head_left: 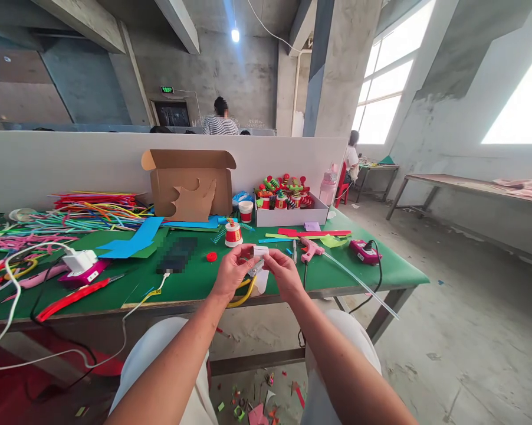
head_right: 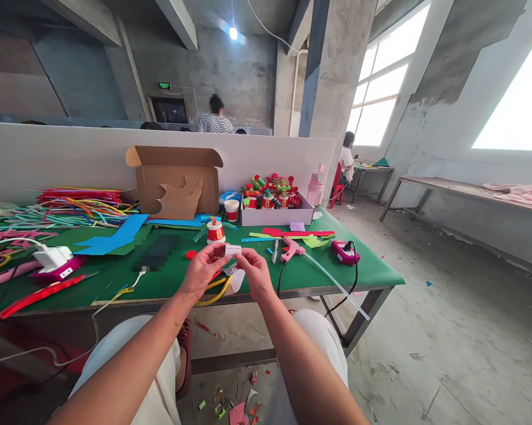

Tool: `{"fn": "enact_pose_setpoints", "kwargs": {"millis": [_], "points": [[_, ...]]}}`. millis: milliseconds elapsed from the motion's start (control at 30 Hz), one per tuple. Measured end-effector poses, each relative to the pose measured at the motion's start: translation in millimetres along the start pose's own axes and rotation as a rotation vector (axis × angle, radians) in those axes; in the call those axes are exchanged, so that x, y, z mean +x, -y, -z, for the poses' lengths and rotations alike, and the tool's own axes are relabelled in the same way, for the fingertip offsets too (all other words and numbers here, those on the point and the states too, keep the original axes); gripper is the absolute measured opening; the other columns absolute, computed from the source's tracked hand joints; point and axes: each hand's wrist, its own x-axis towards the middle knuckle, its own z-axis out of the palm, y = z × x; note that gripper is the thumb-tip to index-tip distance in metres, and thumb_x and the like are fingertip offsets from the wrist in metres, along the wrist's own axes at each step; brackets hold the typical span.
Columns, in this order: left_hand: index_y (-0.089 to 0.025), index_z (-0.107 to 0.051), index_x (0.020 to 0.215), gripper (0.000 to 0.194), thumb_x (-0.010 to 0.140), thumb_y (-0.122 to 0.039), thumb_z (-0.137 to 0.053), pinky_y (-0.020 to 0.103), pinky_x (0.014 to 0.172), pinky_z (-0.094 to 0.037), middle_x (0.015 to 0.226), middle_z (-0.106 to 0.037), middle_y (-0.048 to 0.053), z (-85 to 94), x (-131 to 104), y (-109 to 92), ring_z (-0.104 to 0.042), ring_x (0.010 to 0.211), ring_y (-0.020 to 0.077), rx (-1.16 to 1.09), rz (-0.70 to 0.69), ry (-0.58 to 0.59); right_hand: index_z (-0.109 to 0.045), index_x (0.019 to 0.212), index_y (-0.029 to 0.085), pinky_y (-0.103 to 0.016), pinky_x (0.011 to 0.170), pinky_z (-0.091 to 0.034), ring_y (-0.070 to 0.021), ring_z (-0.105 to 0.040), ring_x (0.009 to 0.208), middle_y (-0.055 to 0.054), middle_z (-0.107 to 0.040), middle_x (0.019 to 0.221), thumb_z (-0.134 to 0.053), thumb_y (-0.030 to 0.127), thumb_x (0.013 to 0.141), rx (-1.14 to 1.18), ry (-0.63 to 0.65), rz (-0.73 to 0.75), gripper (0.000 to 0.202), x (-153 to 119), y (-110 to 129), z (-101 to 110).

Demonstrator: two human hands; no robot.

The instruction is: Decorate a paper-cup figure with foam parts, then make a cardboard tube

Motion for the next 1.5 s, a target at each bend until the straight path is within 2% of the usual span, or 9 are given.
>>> {"fn": "enact_pose_setpoints", "kwargs": {"millis": [167,300,667,900,1100,1233,1300,1400,1500], "points": [[-0.018,-0.067,0.094,0.038,0.067,-0.042,-0.075,0.027,0.074,-0.049,0.098,-0.066,0.005,3.2,2,3,-0.061,0.086,0.0168,0.127,-0.072,-0.082,-0.073,0.070,0.020,-0.026,0.062,-0.040,-0.0117,-0.045,0.059,0.003,-0.057,0.059,-0.077,0.036,0.070,-0.100,-0.043,0.087,0.016,1,1,1],[-0.017,-0.070,0.084,0.028,0.073,-0.042,-0.069,0.032,0.082,-0.050,0.106,-0.066,0.008,4.0,3,6,-0.061,0.098,0.0218,0.138,-0.112,-0.039,-0.074,0.074,0.020,-0.026,0.062,-0.040,-0.0122,-0.045,0.060,0.003,-0.057,0.059,-0.076,0.035,0.071,-0.116,-0.047,0.091,0.015,1,1,1],[-0.016,-0.068,0.071,0.023,0.069,-0.039,-0.071,0.033,0.083,-0.050,0.107,-0.067,0.007,0.8,0,5,-0.062,0.095,0.0218,0.025,-0.019,-0.048,-0.071,0.073,0.021,-0.026,0.059,-0.042,-0.0120,-0.047,0.057,0.003,-0.056,0.059,-0.076,0.033,0.071,-0.077,-0.019,0.092,0.014,-2,-2,-3],[-0.016,-0.069,0.070,0.032,0.065,-0.047,-0.073,0.034,0.083,-0.048,0.096,-0.068,0.007,-4.0,0,6,-0.062,0.093,0.0226,0.030,-0.002,-0.120,-0.072,0.077,0.019,-0.024,0.060,-0.046,-0.0101,-0.053,0.058,0.001,-0.065,0.070,-0.078,0.030,0.070,-0.029,-0.023,0.024,0.014,-1,-4,-3],[-0.017,-0.070,0.085,0.041,0.068,-0.054,-0.071,0.031,0.077,-0.047,0.088,-0.070,0.006,3.7,3,1,-0.061,0.084,0.0198,0.022,-0.018,-0.132,-0.067,0.077,0.017,-0.019,0.061,-0.052,-0.0071,-0.054,0.055,0.004,-0.059,0.060,-0.077,0.019,0.073,0.303,-0.057,-0.132,0.011,8,2,9],[-0.018,-0.069,0.093,0.041,0.073,-0.054,-0.067,0.029,0.071,-0.046,0.089,-0.069,0.005,10.6,4,-3,-0.061,0.081,0.0186,0.094,-0.057,-0.117,-0.061,0.078,0.020,-0.013,0.052,-0.052,-0.0037,-0.051,0.050,0.005,-0.059,0.063,-0.070,0.011,0.079,0.512,-0.043,-0.247,0.013,14,8,19],[-0.020,-0.067,0.101,0.040,0.074,-0.049,-0.068,0.029,0.073,-0.047,0.101,-0.069,0.006,10.5,2,-5,-0.060,0.088,0.0188,0.166,-0.135,-0.038,-0.059,0.078,0.021,-0.011,0.048,-0.050,-0.0032,-0.050,0.049,0.006,-0.058,0.062,-0.068,0.008,0.079,0.558,-0.017,-0.279,0.015,14,8,20],[-0.024,-0.061,0.114,0.049,0.072,-0.043,-0.074,0.030,0.077,-0.047,0.121,-0.063,0.007,4.8,-2,-6,-0.059,0.097,0.0196,0.302,-0.246,0.075,-0.060,0.079,0.019,-0.011,0.048,-0.051,-0.0029,-0.050,0.048,0.006,-0.059,0.062,-0.070,0.008,0.077,0.556,0.008,-0.330,0.016,11,5,18],[-0.024,-0.059,0.112,0.048,0.071,-0.044,-0.074,0.031,0.076,-0.047,0.115,-0.064,0.007,-3.9,-7,-4,-0.059,0.090,0.0185,0.379,-0.262,0.070,-0.063,0.079,0.018,-0.012,0.050,-0.051,-0.0030,-0.051,0.048,0.004,-0.062,0.064,-0.078,0.013,0.073,0.499,0.025,-0.339,0.017,9,-2,13]]}}
